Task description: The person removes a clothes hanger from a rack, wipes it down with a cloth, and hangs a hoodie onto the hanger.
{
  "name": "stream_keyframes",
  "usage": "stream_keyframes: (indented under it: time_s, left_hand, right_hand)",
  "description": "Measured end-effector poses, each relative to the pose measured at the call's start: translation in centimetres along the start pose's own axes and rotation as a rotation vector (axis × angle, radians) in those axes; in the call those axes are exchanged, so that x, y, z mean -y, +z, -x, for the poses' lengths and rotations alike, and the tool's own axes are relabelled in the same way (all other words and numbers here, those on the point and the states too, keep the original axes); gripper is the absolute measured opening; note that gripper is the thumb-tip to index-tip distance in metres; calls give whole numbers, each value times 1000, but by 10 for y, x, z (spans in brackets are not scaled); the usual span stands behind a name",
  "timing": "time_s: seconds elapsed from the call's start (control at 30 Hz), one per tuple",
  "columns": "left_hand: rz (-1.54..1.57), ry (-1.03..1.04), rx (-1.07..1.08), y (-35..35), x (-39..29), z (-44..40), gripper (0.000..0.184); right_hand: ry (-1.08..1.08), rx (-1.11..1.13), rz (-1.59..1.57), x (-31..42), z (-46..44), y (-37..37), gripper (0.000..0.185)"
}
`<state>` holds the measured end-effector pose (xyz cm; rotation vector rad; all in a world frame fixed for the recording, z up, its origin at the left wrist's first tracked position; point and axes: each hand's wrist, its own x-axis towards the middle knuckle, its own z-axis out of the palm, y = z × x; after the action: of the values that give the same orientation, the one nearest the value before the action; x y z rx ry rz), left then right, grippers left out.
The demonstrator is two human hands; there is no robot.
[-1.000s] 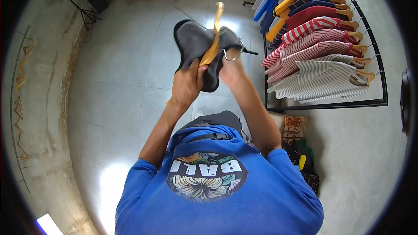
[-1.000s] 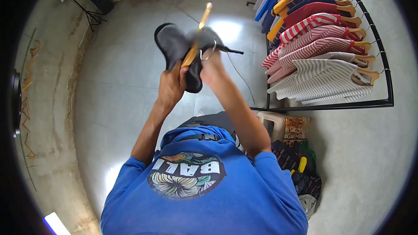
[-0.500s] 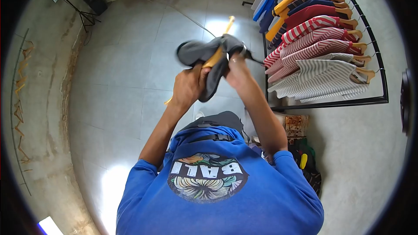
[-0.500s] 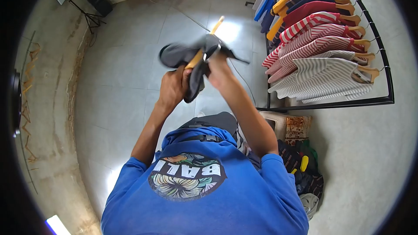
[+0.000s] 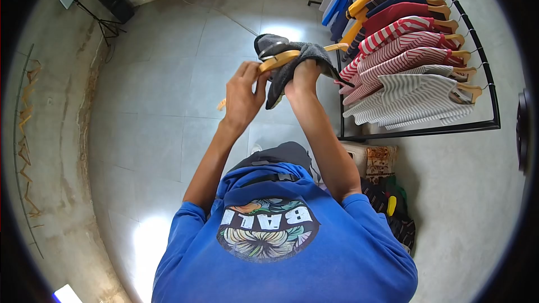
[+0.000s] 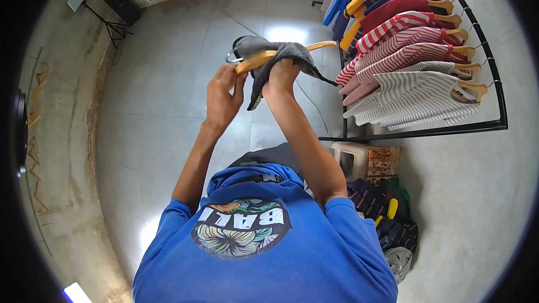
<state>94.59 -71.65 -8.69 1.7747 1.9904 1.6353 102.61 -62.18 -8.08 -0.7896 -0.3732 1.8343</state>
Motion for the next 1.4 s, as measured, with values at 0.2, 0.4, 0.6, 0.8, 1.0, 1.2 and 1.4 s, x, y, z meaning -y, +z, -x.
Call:
stream_keyframes:
  time_s: [0.2, 0.4, 0.6, 0.8, 1.0, 1.2, 1.4]
  left_hand:
    - [-63, 24, 52, -8, 1, -8, 16]
    - [-171, 49, 60, -12, -4, -3, 26]
    - [-54, 74, 5, -10, -8, 11, 24]
    - [-129, 42, 76, -13, -17, 21, 22]
    - [41, 0, -27, -9, -17, 31, 19]
    - [153, -157, 36, 7, -24, 25, 19]
    - [292, -272, 62, 6, -37, 25, 20]
  right_hand:
    - [57, 155, 113, 4, 16, 1, 19]
    - [-111, 231, 350, -7, 27, 5, 24]
    - [42, 80, 180, 8, 7, -2, 17]
    - [5, 133, 291, 0, -26, -24, 21]
    - [-451, -121, 213, 30, -27, -19, 27]
    - [-627, -163, 524, -10, -6, -23, 26]
    - [-344, 125, -265, 70, -75, -46, 26]
